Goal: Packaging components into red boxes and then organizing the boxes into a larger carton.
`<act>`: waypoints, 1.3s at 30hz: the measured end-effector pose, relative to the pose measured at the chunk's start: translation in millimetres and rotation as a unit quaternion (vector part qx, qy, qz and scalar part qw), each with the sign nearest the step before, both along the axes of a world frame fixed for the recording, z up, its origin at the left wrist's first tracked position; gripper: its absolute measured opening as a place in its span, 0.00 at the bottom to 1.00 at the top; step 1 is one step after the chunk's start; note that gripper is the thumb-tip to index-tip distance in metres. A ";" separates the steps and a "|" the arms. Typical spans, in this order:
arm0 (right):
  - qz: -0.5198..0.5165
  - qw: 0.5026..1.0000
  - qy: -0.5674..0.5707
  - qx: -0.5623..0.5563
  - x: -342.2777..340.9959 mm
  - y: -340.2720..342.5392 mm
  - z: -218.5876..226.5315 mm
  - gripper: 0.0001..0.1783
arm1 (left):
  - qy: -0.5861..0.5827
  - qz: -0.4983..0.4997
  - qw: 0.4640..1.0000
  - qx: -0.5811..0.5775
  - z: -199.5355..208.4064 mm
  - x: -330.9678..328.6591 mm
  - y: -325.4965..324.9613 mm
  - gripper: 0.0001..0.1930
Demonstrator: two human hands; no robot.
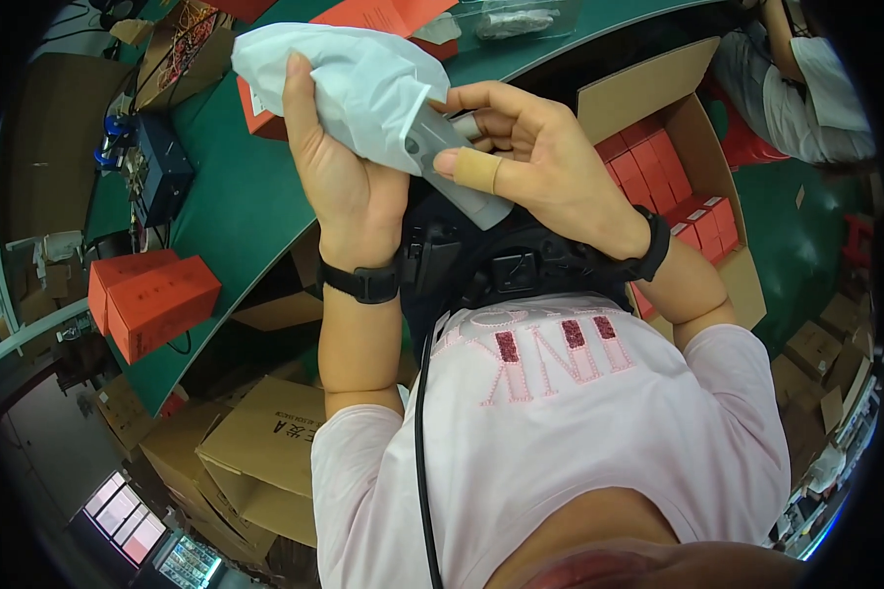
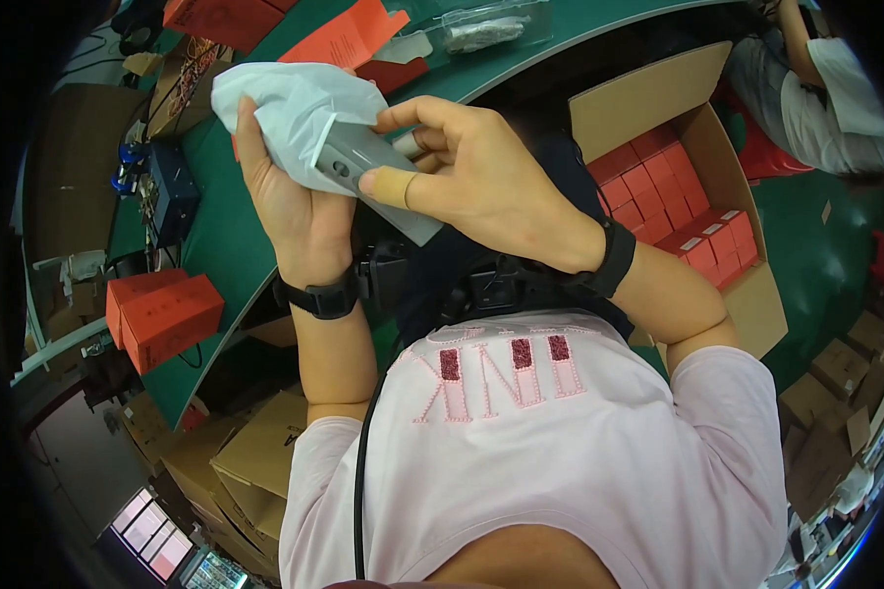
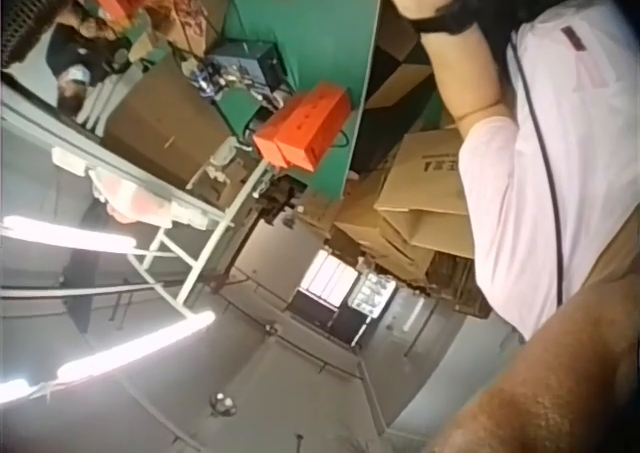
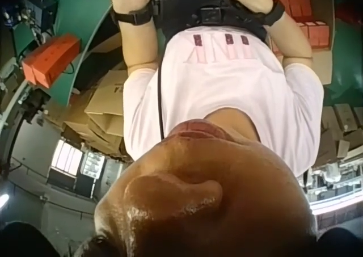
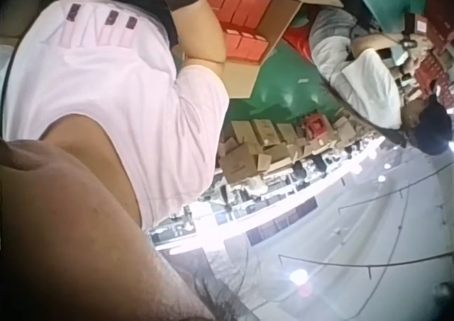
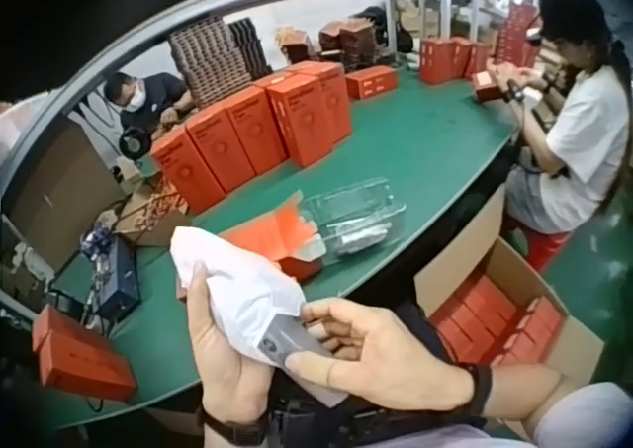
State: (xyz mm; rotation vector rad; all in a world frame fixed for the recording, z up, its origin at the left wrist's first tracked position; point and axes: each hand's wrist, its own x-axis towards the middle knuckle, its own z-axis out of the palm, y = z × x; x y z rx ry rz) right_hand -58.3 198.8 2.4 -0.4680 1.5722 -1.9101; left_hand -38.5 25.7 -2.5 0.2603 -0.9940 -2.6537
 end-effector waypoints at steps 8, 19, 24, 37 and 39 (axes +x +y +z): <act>-0.061 0.992 0.092 0.067 -5.4 1.3 -5.4 0.24 | -0.028 -0.023 0.991 0.132 -0.5 -2.5 -11.3 0.20; -0.030 0.999 0.018 0.000 -2.9 11.0 3.6 0.31 | 0.064 -0.207 0.929 0.300 -7.5 2.7 -54.1 0.24; -0.037 0.999 0.021 -0.003 0.7 11.0 7.2 0.35 | 0.076 -0.207 0.924 0.313 -4.8 2.1 -52.1 0.25; -0.074 0.980 0.092 -0.159 -5.1 2.9 8.7 0.45 | 0.044 0.046 0.977 -0.201 11.7 1.0 29.8 0.28; -0.121 0.977 0.091 -0.151 -17.0 -0.9 7.9 0.40 | 0.020 0.035 0.967 -0.253 14.4 2.9 52.3 0.33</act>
